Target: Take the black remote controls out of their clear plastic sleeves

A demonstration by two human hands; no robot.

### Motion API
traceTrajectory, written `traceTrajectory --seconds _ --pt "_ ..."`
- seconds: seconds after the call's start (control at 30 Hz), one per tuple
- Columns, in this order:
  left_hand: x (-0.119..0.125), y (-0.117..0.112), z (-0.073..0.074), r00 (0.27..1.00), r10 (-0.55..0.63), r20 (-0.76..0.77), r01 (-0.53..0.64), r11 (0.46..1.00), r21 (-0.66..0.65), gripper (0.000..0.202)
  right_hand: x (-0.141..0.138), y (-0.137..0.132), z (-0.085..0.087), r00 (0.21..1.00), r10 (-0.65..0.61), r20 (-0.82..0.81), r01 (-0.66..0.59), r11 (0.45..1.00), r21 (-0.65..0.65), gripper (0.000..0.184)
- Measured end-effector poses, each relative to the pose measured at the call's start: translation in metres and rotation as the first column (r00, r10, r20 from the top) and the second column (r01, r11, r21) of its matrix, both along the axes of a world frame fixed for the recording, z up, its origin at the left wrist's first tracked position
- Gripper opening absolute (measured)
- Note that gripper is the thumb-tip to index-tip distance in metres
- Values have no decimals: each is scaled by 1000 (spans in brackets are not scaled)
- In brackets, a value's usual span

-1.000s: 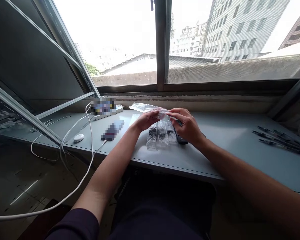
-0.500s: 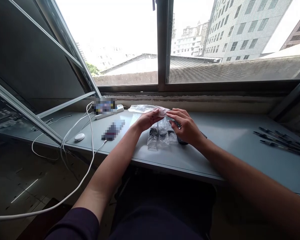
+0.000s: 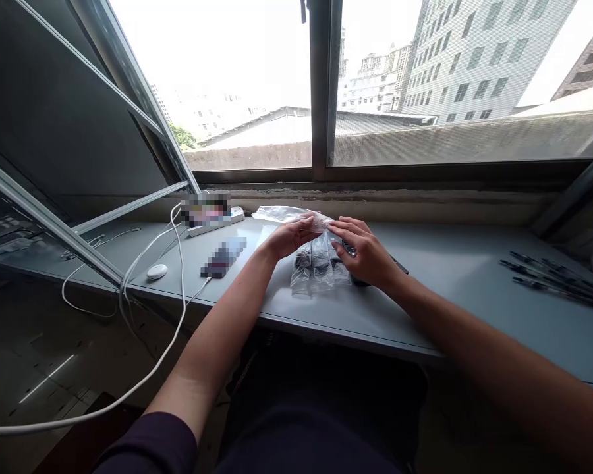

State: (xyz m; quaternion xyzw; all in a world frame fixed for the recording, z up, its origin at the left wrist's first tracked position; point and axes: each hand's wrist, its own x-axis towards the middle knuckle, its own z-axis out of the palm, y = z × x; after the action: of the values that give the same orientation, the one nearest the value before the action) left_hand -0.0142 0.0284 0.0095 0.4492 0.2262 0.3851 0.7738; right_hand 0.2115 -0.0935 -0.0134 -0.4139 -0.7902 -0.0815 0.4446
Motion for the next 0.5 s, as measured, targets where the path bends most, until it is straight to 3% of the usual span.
traceTrajectory --seconds 0.23,0.5 --pt "-4 1 -3 999 -49 -4 49 995 92 21 -1 -3 4 998 42 -39 -44 996 -74 47" --pt "1 3 -6 1000 -12 -23 13 1000 26 24 -2 -8 7 989 42 -143 -62 989 -135 61"
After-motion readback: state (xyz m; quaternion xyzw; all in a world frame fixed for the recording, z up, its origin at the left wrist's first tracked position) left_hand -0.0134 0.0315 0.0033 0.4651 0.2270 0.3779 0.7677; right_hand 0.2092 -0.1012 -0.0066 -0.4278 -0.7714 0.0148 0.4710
